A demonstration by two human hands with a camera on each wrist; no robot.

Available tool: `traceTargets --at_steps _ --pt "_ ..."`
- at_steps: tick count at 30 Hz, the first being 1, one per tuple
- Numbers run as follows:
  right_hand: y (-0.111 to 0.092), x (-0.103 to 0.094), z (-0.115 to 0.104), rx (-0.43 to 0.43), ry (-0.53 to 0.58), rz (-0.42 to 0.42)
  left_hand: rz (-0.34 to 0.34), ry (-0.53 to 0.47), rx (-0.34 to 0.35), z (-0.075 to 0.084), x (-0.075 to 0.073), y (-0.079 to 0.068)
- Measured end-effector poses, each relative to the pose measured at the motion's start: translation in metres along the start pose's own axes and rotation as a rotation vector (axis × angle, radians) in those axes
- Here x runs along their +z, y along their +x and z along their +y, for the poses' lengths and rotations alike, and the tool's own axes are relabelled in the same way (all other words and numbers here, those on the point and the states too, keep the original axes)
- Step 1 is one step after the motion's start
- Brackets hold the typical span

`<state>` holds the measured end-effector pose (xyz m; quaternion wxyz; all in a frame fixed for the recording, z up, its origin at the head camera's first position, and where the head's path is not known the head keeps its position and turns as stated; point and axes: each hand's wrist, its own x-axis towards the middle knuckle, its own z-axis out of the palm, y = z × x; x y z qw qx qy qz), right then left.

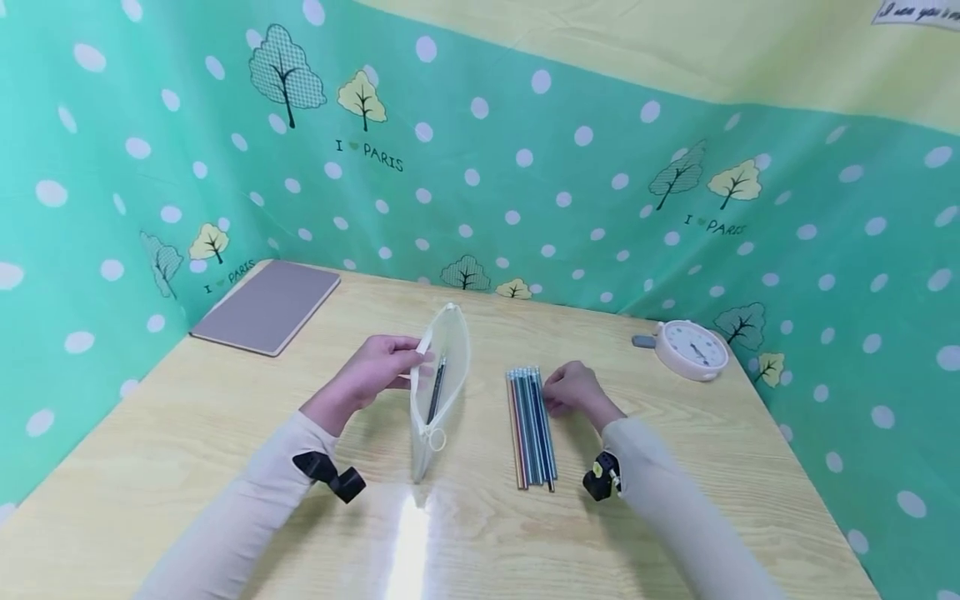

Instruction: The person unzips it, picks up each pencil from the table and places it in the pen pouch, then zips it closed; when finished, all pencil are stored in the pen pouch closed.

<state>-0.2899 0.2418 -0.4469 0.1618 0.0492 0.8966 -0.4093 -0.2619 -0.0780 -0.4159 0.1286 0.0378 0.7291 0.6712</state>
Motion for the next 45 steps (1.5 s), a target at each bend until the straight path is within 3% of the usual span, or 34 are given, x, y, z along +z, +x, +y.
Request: traceTargets --at_steps 13,16,19,22,26,30,33,38,45 --pt "0.010 0.017 0.010 -0.053 -0.158 0.076 0.006 -0.004 -0.005 -0.012 0.000 -0.003" --pt "0.008 0.022 0.011 -0.060 -0.138 0.093 0.012 -0.008 -0.011 -0.014 0.001 -0.004" --pt "0.002 0.018 0.010 -0.044 0.007 0.081 0.007 -0.008 -0.011 -0.015 0.002 -0.003" --pt "-0.006 0.003 0.006 -0.045 0.250 0.061 -0.001 -0.002 -0.007 -0.013 0.004 -0.003" --pt "-0.017 -0.014 -0.007 -0.108 0.565 0.011 0.010 0.001 0.007 -0.010 0.004 -0.003" --pt "-0.029 -0.016 -0.026 -0.182 0.794 -0.060 0.031 0.003 0.022 -0.007 0.002 -0.004" --pt "-0.039 -0.010 -0.042 -0.216 0.893 -0.074 0.031 -0.003 0.026 -0.006 0.003 -0.004" --pt "-0.052 0.004 -0.066 -0.255 0.987 -0.018 0.020 -0.006 0.047 -0.006 0.005 -0.004" --pt "-0.062 0.018 -0.088 -0.319 0.994 0.077 0.037 -0.005 0.051 -0.003 0.007 -0.005"
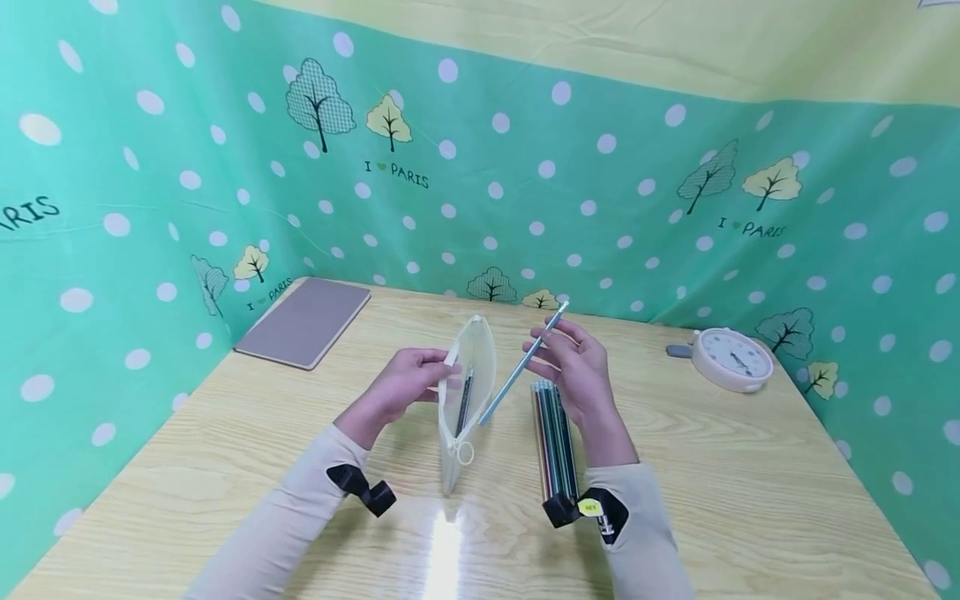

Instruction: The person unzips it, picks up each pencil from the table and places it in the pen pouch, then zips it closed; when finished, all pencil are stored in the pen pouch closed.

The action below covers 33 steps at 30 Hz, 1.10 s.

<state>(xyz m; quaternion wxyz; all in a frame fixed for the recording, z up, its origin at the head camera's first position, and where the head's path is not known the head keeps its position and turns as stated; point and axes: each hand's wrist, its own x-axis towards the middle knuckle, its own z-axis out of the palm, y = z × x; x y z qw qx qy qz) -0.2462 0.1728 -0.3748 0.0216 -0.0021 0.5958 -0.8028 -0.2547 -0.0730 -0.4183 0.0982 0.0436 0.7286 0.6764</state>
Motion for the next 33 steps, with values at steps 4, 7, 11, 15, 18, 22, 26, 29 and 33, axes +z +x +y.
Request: traceTargets --at_steps 4,7,11,15,18,22,26,29,33 --pt "-0.001 0.010 0.005 -0.045 0.017 0.043 0.018 0.004 -0.002 0.003 0.000 -0.001" --pt "-0.004 0.018 0.012 -0.083 0.041 0.069 0.031 0.014 -0.006 0.004 -0.003 -0.003" --pt "-0.009 0.030 0.019 -0.159 0.013 0.092 0.037 0.025 -0.012 0.005 -0.006 -0.004" --pt "-0.012 0.039 0.022 -0.220 -0.053 0.108 0.031 0.029 -0.009 0.007 -0.006 -0.003" --pt "-0.015 0.044 0.024 -0.237 -0.088 0.102 0.026 0.027 -0.005 0.008 -0.005 -0.003" --pt "-0.018 0.049 0.025 -0.249 -0.115 0.068 0.028 0.029 -0.008 0.007 -0.005 -0.003" --pt "-0.020 0.050 0.026 -0.279 -0.181 0.039 0.028 0.033 -0.003 0.006 -0.004 -0.003" --pt "-0.020 0.048 0.029 -0.279 -0.254 0.030 0.018 0.032 -0.003 0.004 -0.002 -0.002" --pt "-0.021 0.045 0.035 -0.268 -0.336 0.019 0.016 0.032 -0.008 0.002 -0.001 -0.002"
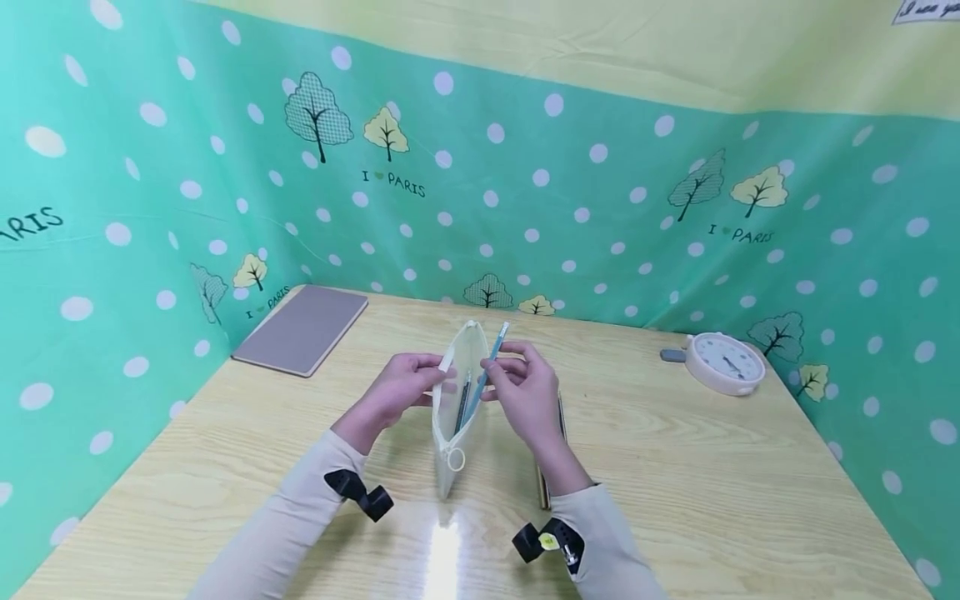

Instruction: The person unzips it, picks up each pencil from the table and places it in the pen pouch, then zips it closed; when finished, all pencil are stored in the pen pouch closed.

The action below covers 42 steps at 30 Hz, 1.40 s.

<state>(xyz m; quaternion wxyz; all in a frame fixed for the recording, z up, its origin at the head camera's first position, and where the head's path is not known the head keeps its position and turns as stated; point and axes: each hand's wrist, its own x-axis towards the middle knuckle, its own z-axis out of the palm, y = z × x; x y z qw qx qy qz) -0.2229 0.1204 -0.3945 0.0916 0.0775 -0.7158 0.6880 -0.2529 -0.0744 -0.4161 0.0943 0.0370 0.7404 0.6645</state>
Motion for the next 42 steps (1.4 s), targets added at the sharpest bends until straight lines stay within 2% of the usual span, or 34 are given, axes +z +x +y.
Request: traceTargets --at_steps 5,10,13,18,28,37,42 --pt "-0.002 0.002 0.003 -0.012 -0.023 -0.010 0.017 -0.004 -0.005 -0.002 0.002 0.001" --pt "-0.004 0.004 0.004 0.023 -0.020 -0.045 0.033 -0.015 -0.019 -0.004 0.004 0.002" --pt "-0.005 0.005 0.006 0.014 -0.042 -0.058 0.040 -0.013 -0.025 -0.005 0.005 0.002" --pt "-0.006 0.004 0.007 -0.031 -0.095 -0.068 0.037 -0.008 -0.028 -0.007 0.005 0.002" --pt "-0.005 -0.001 0.008 -0.051 -0.249 -0.113 0.042 -0.008 -0.011 -0.003 0.009 0.001" --pt "-0.004 0.001 0.009 -0.096 -0.300 -0.089 0.042 -0.005 -0.003 -0.002 0.010 0.003" --pt "-0.003 0.001 0.008 -0.094 -0.305 -0.086 0.036 -0.004 -0.005 0.000 0.011 0.005"
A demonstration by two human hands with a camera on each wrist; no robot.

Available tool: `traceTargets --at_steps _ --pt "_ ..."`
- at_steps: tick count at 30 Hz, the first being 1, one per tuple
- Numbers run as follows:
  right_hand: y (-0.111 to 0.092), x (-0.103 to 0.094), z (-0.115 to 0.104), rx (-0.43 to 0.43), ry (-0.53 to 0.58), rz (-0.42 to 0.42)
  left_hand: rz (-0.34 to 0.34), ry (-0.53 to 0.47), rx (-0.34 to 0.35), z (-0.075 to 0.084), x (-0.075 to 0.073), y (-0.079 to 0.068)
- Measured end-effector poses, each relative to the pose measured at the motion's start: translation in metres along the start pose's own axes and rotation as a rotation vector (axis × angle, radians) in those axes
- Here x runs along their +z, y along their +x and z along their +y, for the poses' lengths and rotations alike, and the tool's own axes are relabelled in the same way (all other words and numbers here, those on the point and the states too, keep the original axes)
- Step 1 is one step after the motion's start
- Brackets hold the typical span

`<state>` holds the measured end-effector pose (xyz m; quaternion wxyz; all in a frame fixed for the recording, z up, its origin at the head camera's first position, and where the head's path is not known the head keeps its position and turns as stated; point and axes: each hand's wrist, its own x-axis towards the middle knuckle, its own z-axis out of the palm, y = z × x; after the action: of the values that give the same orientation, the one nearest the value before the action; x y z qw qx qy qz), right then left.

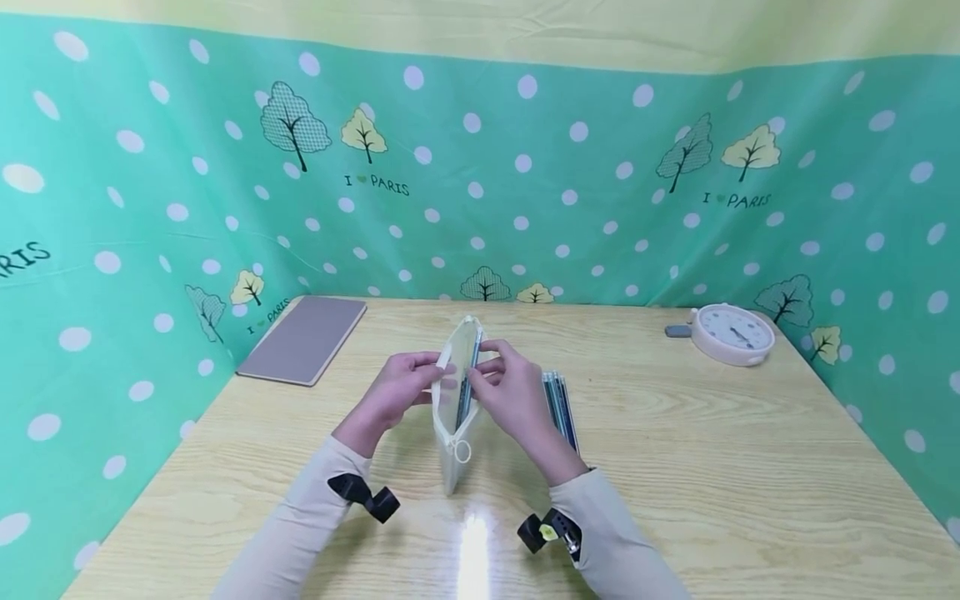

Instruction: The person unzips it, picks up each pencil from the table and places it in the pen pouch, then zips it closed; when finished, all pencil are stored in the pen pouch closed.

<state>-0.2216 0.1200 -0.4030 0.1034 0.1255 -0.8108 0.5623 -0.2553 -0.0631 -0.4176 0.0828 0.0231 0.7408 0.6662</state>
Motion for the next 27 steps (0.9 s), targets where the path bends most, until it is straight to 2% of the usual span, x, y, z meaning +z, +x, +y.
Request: traceTargets --at_steps 16,23,27 --pt "-0.001 0.001 -0.001 -0.031 -0.046 -0.009 0.007 -0.018 -0.007 -0.003 0.001 -0.001" --pt "0.004 -0.003 -0.001 -0.051 -0.005 0.000 -0.007 -0.034 -0.007 -0.004 -0.002 0.000" --pt "0.009 -0.014 -0.001 -0.018 0.030 -0.001 -0.020 -0.017 -0.005 0.000 -0.005 0.000"
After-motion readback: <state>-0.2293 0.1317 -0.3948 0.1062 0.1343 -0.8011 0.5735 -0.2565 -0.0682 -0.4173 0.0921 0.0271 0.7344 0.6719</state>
